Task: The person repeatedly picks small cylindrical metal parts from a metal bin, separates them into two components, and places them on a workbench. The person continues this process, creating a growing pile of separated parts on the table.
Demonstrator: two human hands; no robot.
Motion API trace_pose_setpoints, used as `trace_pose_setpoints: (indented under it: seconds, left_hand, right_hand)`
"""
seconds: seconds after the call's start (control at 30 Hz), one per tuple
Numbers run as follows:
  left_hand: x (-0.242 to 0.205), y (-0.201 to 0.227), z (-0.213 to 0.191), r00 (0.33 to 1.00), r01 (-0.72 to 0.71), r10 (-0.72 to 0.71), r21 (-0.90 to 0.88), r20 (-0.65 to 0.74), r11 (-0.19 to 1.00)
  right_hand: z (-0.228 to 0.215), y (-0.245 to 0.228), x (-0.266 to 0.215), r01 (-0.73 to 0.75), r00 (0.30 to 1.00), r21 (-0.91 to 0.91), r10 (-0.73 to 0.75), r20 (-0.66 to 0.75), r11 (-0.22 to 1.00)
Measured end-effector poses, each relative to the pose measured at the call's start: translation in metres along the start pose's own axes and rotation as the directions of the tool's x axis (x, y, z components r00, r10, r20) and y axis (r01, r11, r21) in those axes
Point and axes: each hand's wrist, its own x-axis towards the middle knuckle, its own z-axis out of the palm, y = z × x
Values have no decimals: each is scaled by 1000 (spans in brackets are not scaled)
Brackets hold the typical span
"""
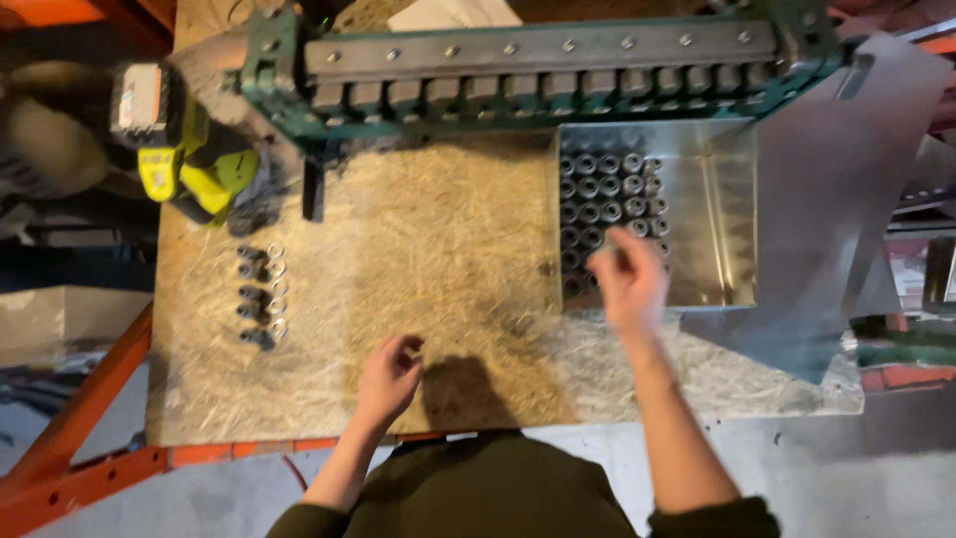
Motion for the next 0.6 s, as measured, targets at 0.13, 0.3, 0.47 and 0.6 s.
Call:
trace_pose_setpoints:
  seconds: [0.13,0.3,0.47,0.6]
  left_hand:
    - [-2,12,-15,996,-79,84,-183,18,980]
    - [-28,54,-58,972,-149,226,-573,66,806]
    - [-35,49,-71,969,-93,231,-728,92,679]
    - [-37,31,-67,980,-80,191,-787,48,611]
  right_hand:
    - [43,-69,-105,-183,974,265,138,178,947]
    - [89,-126,-186,-312,907,295,190,376,903]
    - [103,-171,-195,-275,898,341,112,426,899]
    - [112,-169,-199,-328,867,358,127,482,875]
